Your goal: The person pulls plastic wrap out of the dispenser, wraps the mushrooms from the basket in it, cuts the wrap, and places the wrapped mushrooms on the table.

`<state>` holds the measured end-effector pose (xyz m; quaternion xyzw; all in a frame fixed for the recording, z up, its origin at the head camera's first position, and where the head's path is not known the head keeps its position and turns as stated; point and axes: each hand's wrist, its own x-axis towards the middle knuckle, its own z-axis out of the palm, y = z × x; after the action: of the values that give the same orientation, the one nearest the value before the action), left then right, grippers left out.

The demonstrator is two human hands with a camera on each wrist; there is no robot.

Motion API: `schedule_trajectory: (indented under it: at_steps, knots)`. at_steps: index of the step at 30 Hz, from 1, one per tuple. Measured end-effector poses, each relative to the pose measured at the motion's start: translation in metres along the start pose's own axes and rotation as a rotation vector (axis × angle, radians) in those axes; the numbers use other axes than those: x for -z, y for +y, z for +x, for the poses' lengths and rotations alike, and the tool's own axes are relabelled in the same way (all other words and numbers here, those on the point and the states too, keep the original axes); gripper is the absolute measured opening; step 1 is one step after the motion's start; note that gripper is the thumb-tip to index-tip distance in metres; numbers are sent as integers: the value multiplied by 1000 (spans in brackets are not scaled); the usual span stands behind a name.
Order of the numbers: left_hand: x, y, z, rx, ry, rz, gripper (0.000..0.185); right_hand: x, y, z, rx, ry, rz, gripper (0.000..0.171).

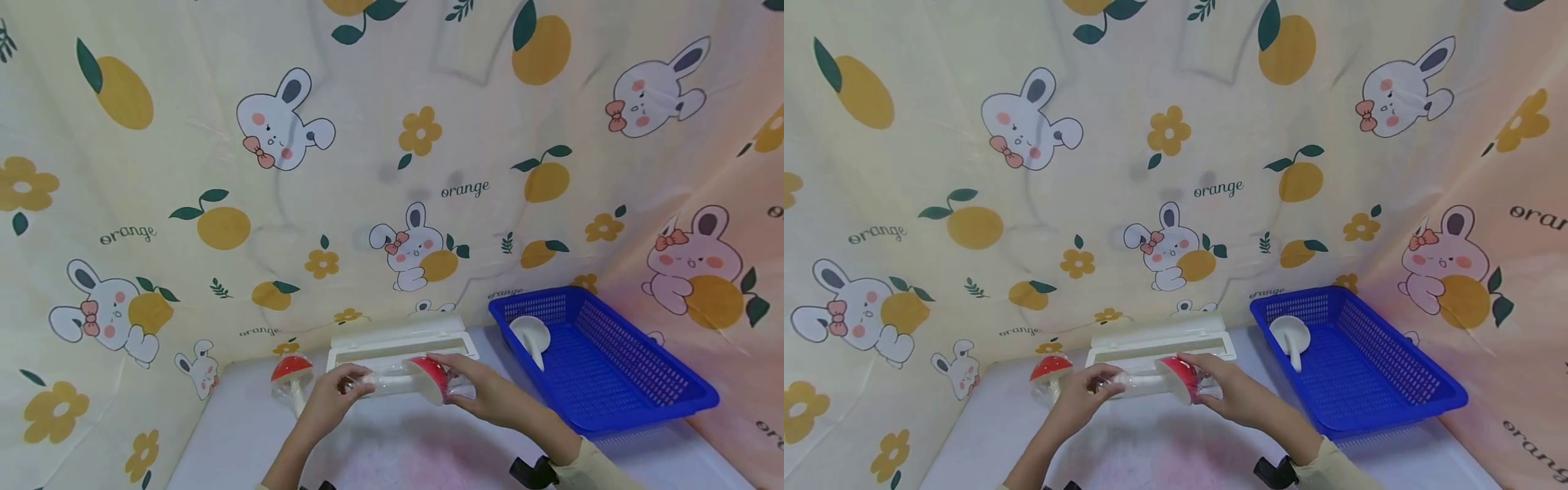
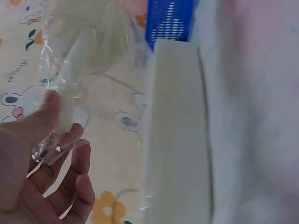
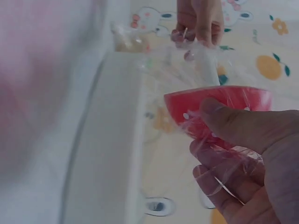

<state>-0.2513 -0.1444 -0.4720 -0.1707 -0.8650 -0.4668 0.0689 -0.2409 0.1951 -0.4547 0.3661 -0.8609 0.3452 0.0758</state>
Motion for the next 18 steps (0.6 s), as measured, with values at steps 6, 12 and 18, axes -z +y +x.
schedule_trajectory:
  at_steps: [6, 12, 18]
  knots:
    - [-18, -22, -11, -10, -40, 11, 23, -25, 15, -13, 41, -19, 19, 81]
    - [-33, -36, -18, -3, -37, 36, 23, -47, 36, -23, 162, 32, 19, 81]
    - [-41, -48, -18, 16, -39, 78, 21, -58, 45, -26, 166, 6, 57, 71]
